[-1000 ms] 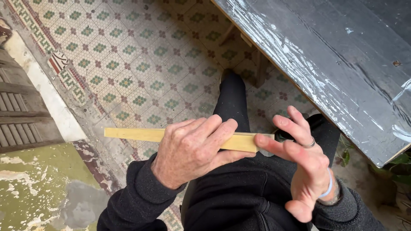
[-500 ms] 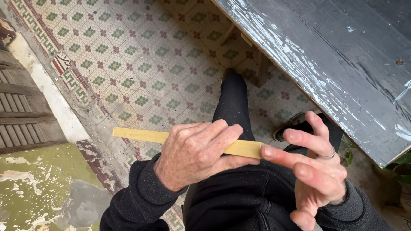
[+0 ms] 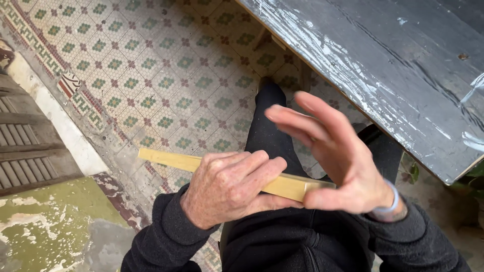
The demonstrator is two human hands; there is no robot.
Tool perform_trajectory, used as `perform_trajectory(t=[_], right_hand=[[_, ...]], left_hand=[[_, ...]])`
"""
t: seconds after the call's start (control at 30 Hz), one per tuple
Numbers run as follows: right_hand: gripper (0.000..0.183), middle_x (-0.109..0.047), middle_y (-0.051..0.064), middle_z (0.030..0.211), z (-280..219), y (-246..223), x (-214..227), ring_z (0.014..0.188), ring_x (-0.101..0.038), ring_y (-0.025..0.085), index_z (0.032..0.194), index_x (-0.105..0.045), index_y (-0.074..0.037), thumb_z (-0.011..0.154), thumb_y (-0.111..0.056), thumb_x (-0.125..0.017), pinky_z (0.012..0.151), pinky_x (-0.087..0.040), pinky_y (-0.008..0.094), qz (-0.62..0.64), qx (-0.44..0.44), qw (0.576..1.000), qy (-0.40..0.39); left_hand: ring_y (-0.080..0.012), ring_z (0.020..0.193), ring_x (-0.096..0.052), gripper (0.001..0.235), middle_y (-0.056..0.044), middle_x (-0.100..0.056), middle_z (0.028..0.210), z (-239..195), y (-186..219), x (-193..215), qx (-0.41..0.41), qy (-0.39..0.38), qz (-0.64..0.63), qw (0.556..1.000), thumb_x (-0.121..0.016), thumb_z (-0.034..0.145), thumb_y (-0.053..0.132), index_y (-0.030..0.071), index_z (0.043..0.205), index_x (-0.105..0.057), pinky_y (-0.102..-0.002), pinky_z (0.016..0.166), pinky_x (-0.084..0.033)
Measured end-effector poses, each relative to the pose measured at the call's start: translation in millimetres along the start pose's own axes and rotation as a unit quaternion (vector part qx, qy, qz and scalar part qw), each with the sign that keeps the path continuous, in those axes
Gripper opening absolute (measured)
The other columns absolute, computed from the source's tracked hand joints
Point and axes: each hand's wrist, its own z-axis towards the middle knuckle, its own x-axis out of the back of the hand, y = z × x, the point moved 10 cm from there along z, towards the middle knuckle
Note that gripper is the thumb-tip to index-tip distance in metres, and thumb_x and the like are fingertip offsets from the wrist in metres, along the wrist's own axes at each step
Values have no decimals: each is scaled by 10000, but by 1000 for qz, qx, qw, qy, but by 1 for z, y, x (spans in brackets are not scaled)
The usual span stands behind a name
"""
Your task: The person applies wood glue to the mitered ends of wooden frame pieces and presses them together to form rectangular frames. They repeat the process for multiple frames, holding joints until the glue sets.
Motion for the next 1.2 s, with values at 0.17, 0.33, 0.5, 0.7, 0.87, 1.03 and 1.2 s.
perform_trajectory(t=[0.17,0.33,0.5,0.7,0.87,1.03,1.2], right_hand=[[932,-260,170,1699,8,20,5,1593,-358,373,1632,-203,-6,950,-140,-824,1336,-333,570,144,-94,985,12],[887,-427,245,1615,-6,21,17,1582,-407,376,1654,-257,16,942,-102,-773,1338,-350,556,102,-124,984,79],[860,-426,204,1617,-5,-1,2,1589,-391,328,1623,-268,-4,930,-90,-770,1360,-318,503,12,-72,997,25],[737,-502,215,1575,-5,13,27,1518,-487,329,1582,-362,20,956,-42,-745,1273,-384,492,-23,-44,995,86],[654,-494,223,1547,-14,16,39,1539,-448,336,1595,-375,28,1010,25,-667,1279,-376,511,15,-68,990,127],[594,-486,252,1582,-22,39,54,1558,-450,381,1559,-398,29,1008,-56,-603,1290,-392,573,87,-88,981,148],[655,-455,256,1606,-32,58,56,1520,-433,411,1570,-402,-25,1004,-276,-614,1284,-360,604,242,-129,947,168]], left_hand=[[-201,662,-660,515,-29,-537,778,-3,2,-4,-11,-12,-8,1000,-809,893,503,57,1091,-644,-365,579,-520],[-190,654,-648,495,-28,-523,774,1,5,-5,-8,-14,36,999,-783,904,514,67,1060,-640,-360,577,-518],[-177,648,-647,448,-20,-522,768,3,5,-11,5,-29,93,995,-766,920,503,85,1009,-632,-353,575,-522],[-188,639,-647,473,-31,-513,757,3,2,-9,24,-28,107,994,-768,905,510,67,984,-624,-353,551,-513],[-165,655,-659,341,-41,-620,794,-4,-33,-1,75,3,29,997,-774,930,419,98,986,-677,-332,566,-521],[-85,646,-611,219,-24,-711,818,-65,-180,-1,307,31,-229,923,-696,1005,263,70,1081,-768,-238,561,-502],[-128,703,-608,385,-102,-699,908,-99,-186,32,359,142,-381,840,-705,1023,279,-18,1268,-699,-240,599,-482]])
